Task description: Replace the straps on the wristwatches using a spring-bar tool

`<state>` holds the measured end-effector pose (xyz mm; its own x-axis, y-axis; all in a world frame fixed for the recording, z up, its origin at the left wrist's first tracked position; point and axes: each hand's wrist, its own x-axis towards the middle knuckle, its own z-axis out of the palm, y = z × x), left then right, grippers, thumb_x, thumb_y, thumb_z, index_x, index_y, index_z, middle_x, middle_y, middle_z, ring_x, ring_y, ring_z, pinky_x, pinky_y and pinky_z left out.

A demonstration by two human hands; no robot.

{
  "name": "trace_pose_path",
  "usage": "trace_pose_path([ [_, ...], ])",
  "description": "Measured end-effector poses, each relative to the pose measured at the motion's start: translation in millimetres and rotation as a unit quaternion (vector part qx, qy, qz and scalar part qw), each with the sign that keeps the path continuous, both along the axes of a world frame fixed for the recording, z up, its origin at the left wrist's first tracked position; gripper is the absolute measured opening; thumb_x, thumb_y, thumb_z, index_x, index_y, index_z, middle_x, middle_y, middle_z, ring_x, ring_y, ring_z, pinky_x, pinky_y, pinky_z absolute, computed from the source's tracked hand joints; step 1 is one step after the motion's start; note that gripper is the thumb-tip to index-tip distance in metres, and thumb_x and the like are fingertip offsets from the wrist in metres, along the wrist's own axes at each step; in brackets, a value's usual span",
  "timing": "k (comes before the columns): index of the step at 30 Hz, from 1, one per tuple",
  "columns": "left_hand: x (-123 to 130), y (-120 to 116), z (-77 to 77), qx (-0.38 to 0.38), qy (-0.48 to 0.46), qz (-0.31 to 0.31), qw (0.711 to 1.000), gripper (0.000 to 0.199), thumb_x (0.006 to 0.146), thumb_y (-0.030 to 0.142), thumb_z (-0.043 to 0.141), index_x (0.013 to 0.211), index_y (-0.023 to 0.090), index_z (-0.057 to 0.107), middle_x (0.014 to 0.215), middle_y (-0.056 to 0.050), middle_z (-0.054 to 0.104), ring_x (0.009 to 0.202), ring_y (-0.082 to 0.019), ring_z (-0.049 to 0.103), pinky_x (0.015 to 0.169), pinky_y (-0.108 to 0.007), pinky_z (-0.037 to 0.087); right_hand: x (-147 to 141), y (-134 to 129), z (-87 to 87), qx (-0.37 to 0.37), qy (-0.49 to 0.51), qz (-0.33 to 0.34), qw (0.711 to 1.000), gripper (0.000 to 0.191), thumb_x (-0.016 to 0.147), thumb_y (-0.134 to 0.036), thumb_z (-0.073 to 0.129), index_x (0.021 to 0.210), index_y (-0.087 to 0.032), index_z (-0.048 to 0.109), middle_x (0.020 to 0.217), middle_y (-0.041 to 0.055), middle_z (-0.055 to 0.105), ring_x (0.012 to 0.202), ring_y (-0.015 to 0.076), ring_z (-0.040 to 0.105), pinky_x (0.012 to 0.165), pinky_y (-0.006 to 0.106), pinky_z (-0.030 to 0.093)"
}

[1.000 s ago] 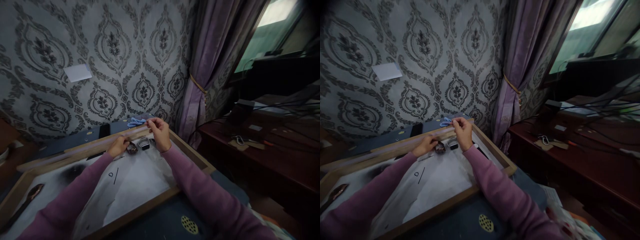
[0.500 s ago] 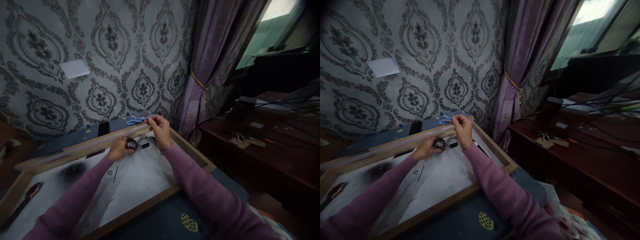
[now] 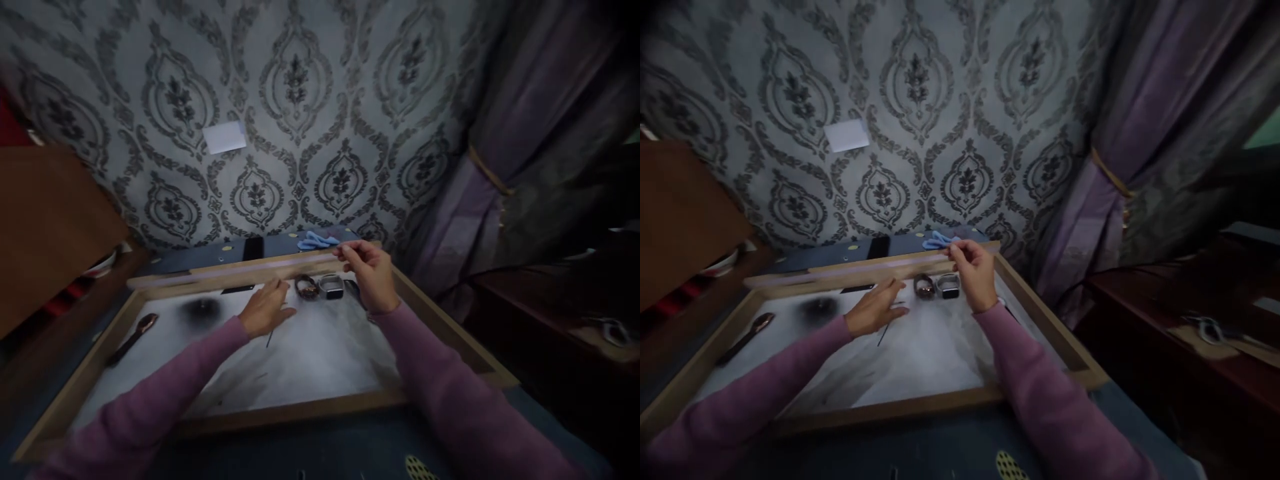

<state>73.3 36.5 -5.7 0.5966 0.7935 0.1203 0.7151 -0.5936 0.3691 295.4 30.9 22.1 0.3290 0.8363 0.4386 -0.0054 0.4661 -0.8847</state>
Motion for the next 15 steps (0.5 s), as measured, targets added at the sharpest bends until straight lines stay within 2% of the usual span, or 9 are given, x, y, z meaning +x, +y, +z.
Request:
trace_pose_path([
  [2, -23, -14, 7.9, 0.021, 0.038, 0.02, 0.999, 0.022, 0.088, 0.026, 0.052, 0.108, 0.018, 0.06, 0.112, -0.01, 0.062, 0.107, -0.025, 0.058, 0.089, -0.035, 0.045, -7, -5, -0.9, -0.015, -0.058, 0.054, 0.997, 0.025, 0.076, -0.041, 0.064, 0.075, -0.016, 0.061, 0.073, 0.0037, 0.066, 0.064, 0.013, 0.056, 0.054, 0.021, 0.042],
  [4, -52, -19, 16.5, 0.031, 0.076, 0.073, 0.994, 0.019, 0.091, 0.022, 0.046, 0.096, 0.02, 0.064, 0.101, -0.006, 0.067, 0.1, -0.022, 0.061, 0.088, -0.031, 0.045, -19, -11, -3.8, -0.031, -0.143, 0.122, 0.982, 0.028, 0.081, -0.043, 0.059, 0.074, -0.016, 0.061, 0.07, 0.0039, 0.066, 0.06, 0.0129, 0.055, 0.054, 0.023, 0.042],
  [7, -111, -15, 29.3, 0.033, 0.095, 0.172, 0.98, 0.022, 0.09, 0.019, 0.045, 0.102, 0.02, 0.064, 0.106, -0.006, 0.069, 0.101, -0.021, 0.061, 0.09, -0.03, 0.044, -41, -24, -12.3, -0.03, -0.32, 0.216, 0.922, 0.025, 0.085, -0.036, 0.054, 0.075, -0.015, 0.064, 0.068, 0.0041, 0.065, 0.064, 0.0157, 0.058, 0.059, 0.025, 0.043],
  [10, -178, -13, 38.1, 0.03, 0.127, 0.291, 0.948, 0.023, 0.086, 0.016, 0.045, 0.098, 0.018, 0.065, 0.105, -0.01, 0.069, 0.103, -0.024, 0.061, 0.088, -0.031, 0.044, -63, -38, -23.8, -0.02, -0.477, 0.274, 0.835, 0.02, 0.088, -0.025, 0.049, 0.081, -0.016, 0.066, 0.074, 0.0054, 0.068, 0.063, 0.0164, 0.059, 0.06, 0.027, 0.042],
  [11, -198, -16, 39.4, 0.027, 0.139, 0.329, 0.934, 0.023, 0.085, 0.017, 0.044, 0.095, 0.017, 0.065, 0.104, -0.012, 0.069, 0.102, -0.026, 0.062, 0.086, -0.033, 0.045, -69, -42, -27.6, -0.016, -0.505, 0.298, 0.81, 0.021, 0.088, -0.022, 0.047, 0.082, -0.017, 0.066, 0.077, 0.0064, 0.069, 0.066, 0.0169, 0.06, 0.062, 0.027, 0.043],
  [13, -229, -26, 39.1, 0.009, 0.156, 0.384, 0.91, 0.024, 0.087, 0.023, 0.044, 0.095, 0.016, 0.065, 0.101, -0.014, 0.069, 0.095, -0.028, 0.064, 0.078, -0.034, 0.046, -79, -48, -34.1, -0.007, -0.533, 0.329, 0.779, 0.021, 0.088, -0.017, 0.046, 0.083, -0.017, 0.067, 0.08, 0.0072, 0.069, 0.071, 0.0179, 0.062, 0.066, 0.028, 0.044],
  [15, -248, -38, 35.1, -0.013, 0.163, 0.408, 0.898, 0.029, 0.089, 0.035, 0.044, 0.092, 0.017, 0.066, 0.094, -0.013, 0.071, 0.09, -0.028, 0.066, 0.073, -0.032, 0.047, -85, -53, -37.6, -0.003, -0.548, 0.352, 0.759, 0.022, 0.088, -0.013, 0.045, 0.081, -0.017, 0.066, 0.081, 0.0072, 0.069, 0.072, 0.018, 0.061, 0.068, 0.029, 0.044],
])
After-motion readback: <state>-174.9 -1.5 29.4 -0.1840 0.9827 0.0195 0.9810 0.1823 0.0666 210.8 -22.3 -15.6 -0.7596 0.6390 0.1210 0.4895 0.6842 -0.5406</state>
